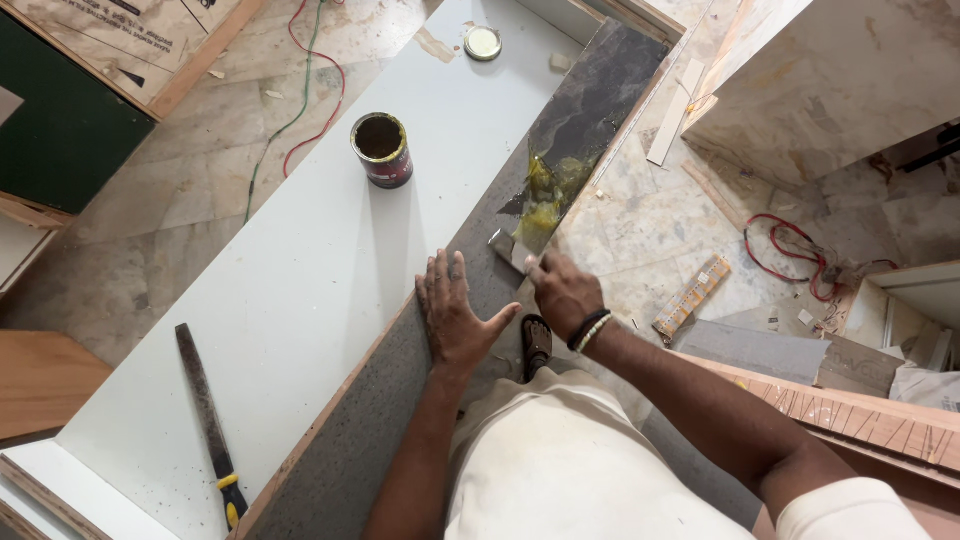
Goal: The person pours a yellow viscous substance from a can onto a long wooden plank and spreads it evenly using a putty knife. They then move to a second plank and repeat the process, ensuring full coverage along the length of the wood.
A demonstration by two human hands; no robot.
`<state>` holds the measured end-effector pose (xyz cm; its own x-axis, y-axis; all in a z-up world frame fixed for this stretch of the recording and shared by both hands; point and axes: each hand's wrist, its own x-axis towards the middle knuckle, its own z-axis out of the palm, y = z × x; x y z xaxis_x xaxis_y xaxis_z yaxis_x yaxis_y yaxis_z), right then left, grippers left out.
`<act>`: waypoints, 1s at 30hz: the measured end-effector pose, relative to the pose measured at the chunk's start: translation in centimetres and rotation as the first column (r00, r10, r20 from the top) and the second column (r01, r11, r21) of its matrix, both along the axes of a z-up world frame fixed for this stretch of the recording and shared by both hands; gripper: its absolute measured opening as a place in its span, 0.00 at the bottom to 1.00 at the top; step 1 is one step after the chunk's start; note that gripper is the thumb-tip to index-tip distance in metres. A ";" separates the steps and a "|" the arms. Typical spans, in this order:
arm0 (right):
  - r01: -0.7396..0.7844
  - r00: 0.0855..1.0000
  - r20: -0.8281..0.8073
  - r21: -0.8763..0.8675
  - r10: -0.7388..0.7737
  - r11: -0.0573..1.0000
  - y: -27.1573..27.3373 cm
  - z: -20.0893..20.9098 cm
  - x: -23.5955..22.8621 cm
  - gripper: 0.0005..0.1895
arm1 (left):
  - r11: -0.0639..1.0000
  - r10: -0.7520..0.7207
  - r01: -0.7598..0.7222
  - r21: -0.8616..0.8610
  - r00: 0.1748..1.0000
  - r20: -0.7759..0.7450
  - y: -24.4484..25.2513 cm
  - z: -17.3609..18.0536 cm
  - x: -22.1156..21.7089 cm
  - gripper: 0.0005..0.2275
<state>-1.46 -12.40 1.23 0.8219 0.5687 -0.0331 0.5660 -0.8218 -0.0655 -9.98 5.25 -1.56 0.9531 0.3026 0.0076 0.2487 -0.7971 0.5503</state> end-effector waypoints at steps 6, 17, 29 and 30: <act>0.085 0.949 -0.314 0.218 -0.012 0.972 -2.6 1.7 0.6 0.14 | 0.999 0.005 0.004 0.045 0.980 -0.200 2.9 2.7 -3.7 0.59; 0.328 0.939 -0.249 0.430 -0.239 0.841 -8.5 1.4 16.6 0.20 | 0.982 -0.046 0.112 0.151 0.923 -0.383 5.0 2.9 -7.9 0.59; 0.394 0.914 -0.135 0.067 -0.383 0.917 -4.2 1.8 21.1 0.14 | 0.995 -0.066 0.074 0.074 0.992 -0.111 5.3 2.1 -8.2 0.54; 0.403 0.908 -0.131 0.021 -0.397 0.915 -3.5 1.5 21.1 0.13 | 0.995 -0.060 0.069 0.070 0.991 -0.120 5.4 2.3 -8.2 0.53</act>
